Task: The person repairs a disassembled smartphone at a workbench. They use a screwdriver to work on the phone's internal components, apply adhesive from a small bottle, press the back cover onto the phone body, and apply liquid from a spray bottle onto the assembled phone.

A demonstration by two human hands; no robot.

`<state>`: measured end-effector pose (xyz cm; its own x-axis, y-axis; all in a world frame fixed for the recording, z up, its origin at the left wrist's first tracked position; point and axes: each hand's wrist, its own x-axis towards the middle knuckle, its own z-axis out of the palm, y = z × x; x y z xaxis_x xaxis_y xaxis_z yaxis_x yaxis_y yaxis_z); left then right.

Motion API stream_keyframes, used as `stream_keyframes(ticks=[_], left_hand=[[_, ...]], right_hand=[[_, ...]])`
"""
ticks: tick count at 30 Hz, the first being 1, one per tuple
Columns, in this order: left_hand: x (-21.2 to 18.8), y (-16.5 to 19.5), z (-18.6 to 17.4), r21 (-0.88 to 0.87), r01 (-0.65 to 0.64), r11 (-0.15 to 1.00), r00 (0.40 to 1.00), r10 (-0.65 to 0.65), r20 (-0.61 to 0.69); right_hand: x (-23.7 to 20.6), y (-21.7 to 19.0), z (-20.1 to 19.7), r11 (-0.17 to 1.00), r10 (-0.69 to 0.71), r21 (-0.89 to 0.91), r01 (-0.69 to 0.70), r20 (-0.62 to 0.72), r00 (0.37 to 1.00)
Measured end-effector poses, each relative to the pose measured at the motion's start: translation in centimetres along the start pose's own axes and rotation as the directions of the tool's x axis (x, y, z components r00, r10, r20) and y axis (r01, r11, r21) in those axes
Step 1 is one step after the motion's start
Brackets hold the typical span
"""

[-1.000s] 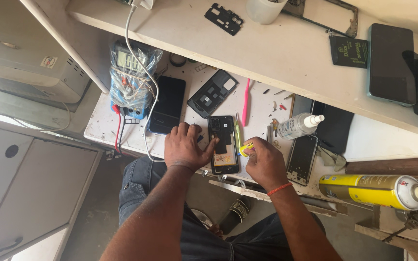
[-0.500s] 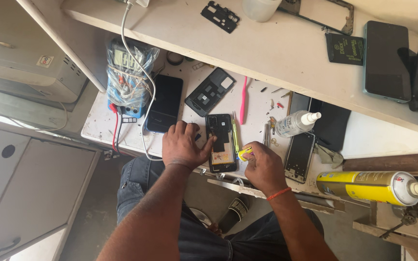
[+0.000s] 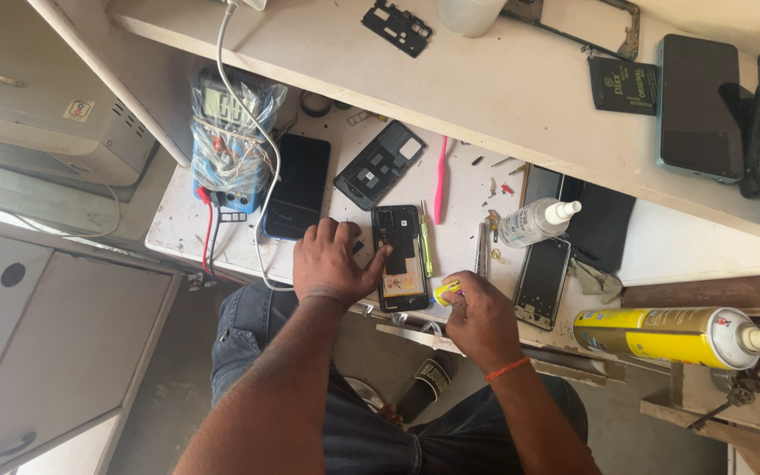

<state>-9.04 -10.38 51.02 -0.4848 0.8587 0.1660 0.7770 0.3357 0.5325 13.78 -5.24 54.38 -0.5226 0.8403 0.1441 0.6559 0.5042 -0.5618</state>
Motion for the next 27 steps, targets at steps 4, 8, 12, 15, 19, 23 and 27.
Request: stream_keyframes(ticks=[4,8,12,15,19,23,27], left_hand=[[0.0,0.1,0.1,0.005,0.003,1.000,1.000,-0.003,-0.006],[-0.1,0.0,0.2,0.002,-0.009,1.000,1.000,0.009,-0.020],[-0.2,-0.1,0.3,-0.019,-0.010,1.000,0.999,0.010,-0.041],[-0.2,-0.2,0.4,-0.026,-0.003,1.000,0.999,0.002,-0.039],[-0.2,-0.3,0.5,-0.029,-0.018,0.999,0.998,0.016,-0.068],[-0.1,-0.3,0.4,-0.024,-0.014,1.000,0.999,0.013,-0.034],[-0.1,-0.3,0.3,-0.032,-0.023,0.999,0.999,0.022,-0.035]], right_hand=[[-0.5,0.1,0.1,1.000,-0.010,0.013,0.010,-0.017,1.000],[-0.6,0.0,0.0,1.000,-0.015,0.024,0.015,-0.013,1.000],[-0.8,-0.4,-0.1,0.997,-0.029,0.071,0.031,-0.026,0.999],[-0.8,-0.8,0.1,0.997,-0.023,0.069,0.023,0.000,1.000],[-0.7,-1.2,0.2,0.998,-0.052,0.022,0.052,-0.001,0.999],[-0.7,-1.4,0.2,0.998,-0.058,0.013,0.058,0.015,0.998],[-0.7,-1.7,0.2,0.997,-0.082,0.008,0.082,0.008,0.997]])
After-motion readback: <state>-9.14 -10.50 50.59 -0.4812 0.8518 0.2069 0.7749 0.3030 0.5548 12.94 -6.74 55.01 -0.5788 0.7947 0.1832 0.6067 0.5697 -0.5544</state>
